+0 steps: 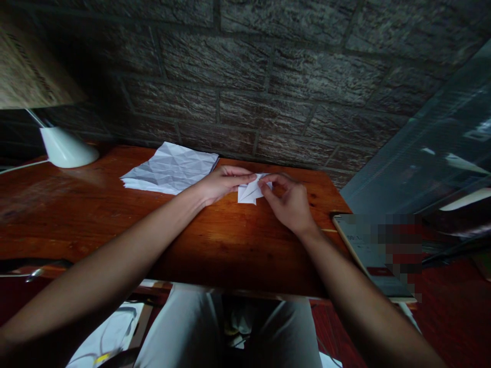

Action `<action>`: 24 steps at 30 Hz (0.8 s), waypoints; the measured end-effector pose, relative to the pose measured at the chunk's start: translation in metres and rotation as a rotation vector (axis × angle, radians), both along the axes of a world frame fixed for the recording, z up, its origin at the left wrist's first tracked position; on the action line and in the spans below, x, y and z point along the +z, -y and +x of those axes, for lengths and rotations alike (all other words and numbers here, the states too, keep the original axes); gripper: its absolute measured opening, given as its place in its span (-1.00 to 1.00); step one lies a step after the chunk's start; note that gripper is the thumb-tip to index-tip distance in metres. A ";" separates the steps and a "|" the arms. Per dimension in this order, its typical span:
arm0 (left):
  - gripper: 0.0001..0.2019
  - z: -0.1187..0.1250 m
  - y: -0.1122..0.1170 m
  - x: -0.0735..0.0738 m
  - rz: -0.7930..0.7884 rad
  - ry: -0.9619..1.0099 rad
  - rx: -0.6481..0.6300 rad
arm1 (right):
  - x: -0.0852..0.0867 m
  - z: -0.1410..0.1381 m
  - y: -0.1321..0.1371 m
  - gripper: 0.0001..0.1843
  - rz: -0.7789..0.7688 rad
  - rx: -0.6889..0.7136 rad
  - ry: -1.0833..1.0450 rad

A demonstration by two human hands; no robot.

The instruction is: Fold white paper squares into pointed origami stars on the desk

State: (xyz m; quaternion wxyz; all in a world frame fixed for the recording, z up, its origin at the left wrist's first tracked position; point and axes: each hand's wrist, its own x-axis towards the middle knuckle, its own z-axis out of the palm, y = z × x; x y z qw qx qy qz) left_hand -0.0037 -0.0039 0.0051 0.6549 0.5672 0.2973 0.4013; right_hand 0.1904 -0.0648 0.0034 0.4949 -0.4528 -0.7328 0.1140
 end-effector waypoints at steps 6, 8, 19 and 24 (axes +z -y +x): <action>-0.62 0.010 0.005 -0.003 0.152 0.016 0.115 | 0.001 -0.002 0.000 -0.86 -0.007 -0.037 -0.023; -0.62 0.012 0.007 -0.005 0.187 -0.013 0.140 | 0.000 -0.002 0.000 -0.86 -0.022 -0.053 -0.017; -0.57 0.011 0.006 -0.007 0.592 -0.247 0.158 | -0.002 -0.001 -0.001 -0.84 -0.069 -0.062 -0.024; -0.61 0.006 -0.001 -0.011 0.555 -0.219 0.014 | -0.003 0.002 -0.003 -0.82 -0.096 -0.035 -0.079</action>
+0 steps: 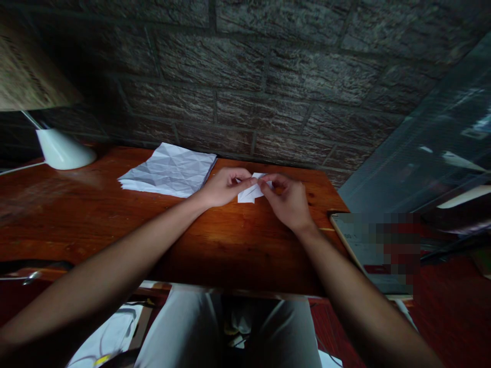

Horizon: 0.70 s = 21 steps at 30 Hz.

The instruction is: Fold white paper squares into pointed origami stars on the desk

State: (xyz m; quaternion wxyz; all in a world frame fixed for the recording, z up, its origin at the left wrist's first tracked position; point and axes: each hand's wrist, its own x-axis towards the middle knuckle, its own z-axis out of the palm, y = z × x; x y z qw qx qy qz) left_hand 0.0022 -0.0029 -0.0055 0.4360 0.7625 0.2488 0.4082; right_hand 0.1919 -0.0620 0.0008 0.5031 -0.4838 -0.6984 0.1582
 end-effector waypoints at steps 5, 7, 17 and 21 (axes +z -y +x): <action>-0.60 0.002 0.005 0.003 -0.018 0.063 0.072 | 0.000 -0.003 -0.002 -0.79 -0.014 0.028 -0.135; -0.60 0.004 0.007 0.005 -0.032 0.077 0.098 | -0.001 -0.004 -0.004 -0.69 -0.051 0.101 -0.227; -0.61 0.007 0.014 0.007 -0.157 0.166 0.157 | 0.000 0.001 -0.008 -0.26 -0.169 0.218 -0.397; -0.63 0.006 0.016 0.010 -0.207 0.172 0.137 | 0.000 0.002 -0.008 -0.27 -0.173 0.212 -0.384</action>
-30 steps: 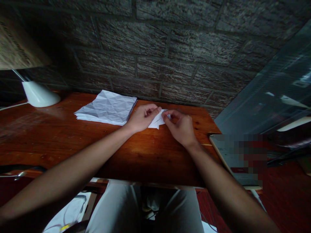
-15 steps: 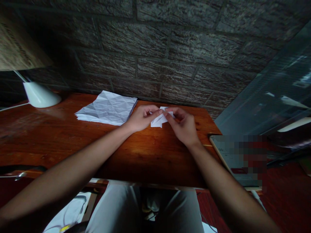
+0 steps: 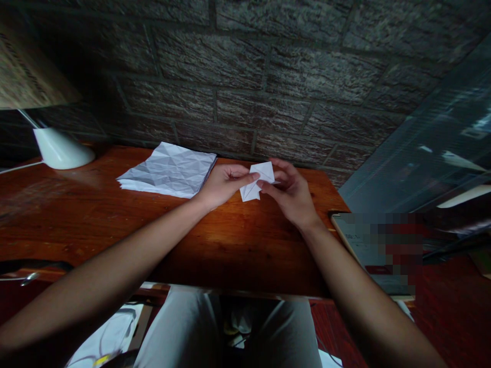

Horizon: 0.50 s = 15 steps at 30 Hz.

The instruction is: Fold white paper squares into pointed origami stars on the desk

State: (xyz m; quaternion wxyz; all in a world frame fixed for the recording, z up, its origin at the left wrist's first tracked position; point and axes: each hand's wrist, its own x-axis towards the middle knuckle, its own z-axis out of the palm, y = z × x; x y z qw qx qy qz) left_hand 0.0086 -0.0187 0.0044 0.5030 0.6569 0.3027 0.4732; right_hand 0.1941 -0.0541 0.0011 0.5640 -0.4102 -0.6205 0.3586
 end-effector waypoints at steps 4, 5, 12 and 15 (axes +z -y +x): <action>-0.64 0.000 -0.001 -0.001 -0.011 0.031 -0.021 | 0.002 0.001 0.001 -0.33 -0.011 0.010 -0.014; -0.64 0.000 -0.001 -0.001 -0.004 0.030 -0.022 | 0.003 0.001 0.001 -0.37 -0.022 0.021 -0.020; -0.62 0.004 0.001 -0.001 0.046 0.016 -0.020 | 0.014 0.006 0.004 -0.57 -0.123 0.124 -0.094; -0.62 0.005 0.002 -0.002 0.054 0.013 0.000 | 0.015 0.006 0.005 -0.57 -0.141 0.106 -0.101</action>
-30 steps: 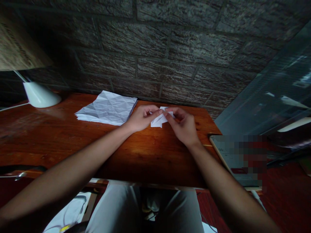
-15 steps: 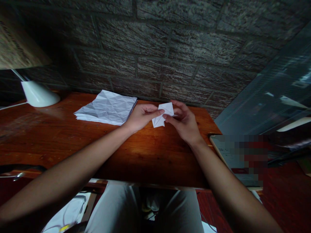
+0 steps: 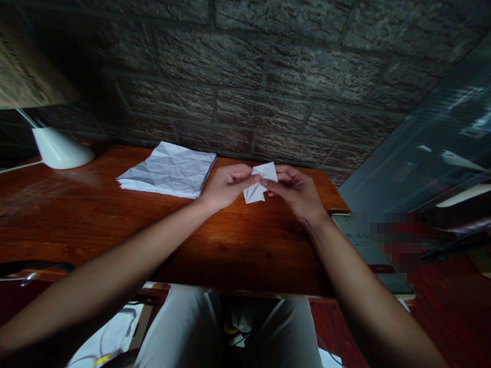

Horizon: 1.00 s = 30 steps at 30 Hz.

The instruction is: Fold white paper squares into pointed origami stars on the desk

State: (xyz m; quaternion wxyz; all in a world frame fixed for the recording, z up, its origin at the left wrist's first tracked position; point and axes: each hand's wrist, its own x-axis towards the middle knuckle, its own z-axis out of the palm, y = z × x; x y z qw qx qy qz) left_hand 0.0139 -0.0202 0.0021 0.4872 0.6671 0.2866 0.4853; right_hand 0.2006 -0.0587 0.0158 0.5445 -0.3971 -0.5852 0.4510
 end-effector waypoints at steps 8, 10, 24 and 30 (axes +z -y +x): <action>-0.66 0.001 0.000 -0.004 -0.067 0.041 -0.009 | 0.000 0.000 -0.001 -0.55 0.025 0.012 0.031; -0.66 0.001 0.001 -0.004 -0.088 0.040 -0.005 | 0.000 0.001 -0.001 -0.54 0.022 0.017 0.042; -0.57 0.002 -0.001 -0.007 -0.027 -0.019 0.072 | -0.003 0.004 -0.004 -0.53 0.009 0.002 0.061; -0.60 0.008 0.002 -0.011 0.032 0.015 0.155 | 0.001 0.002 -0.001 -0.53 -0.014 -0.003 0.052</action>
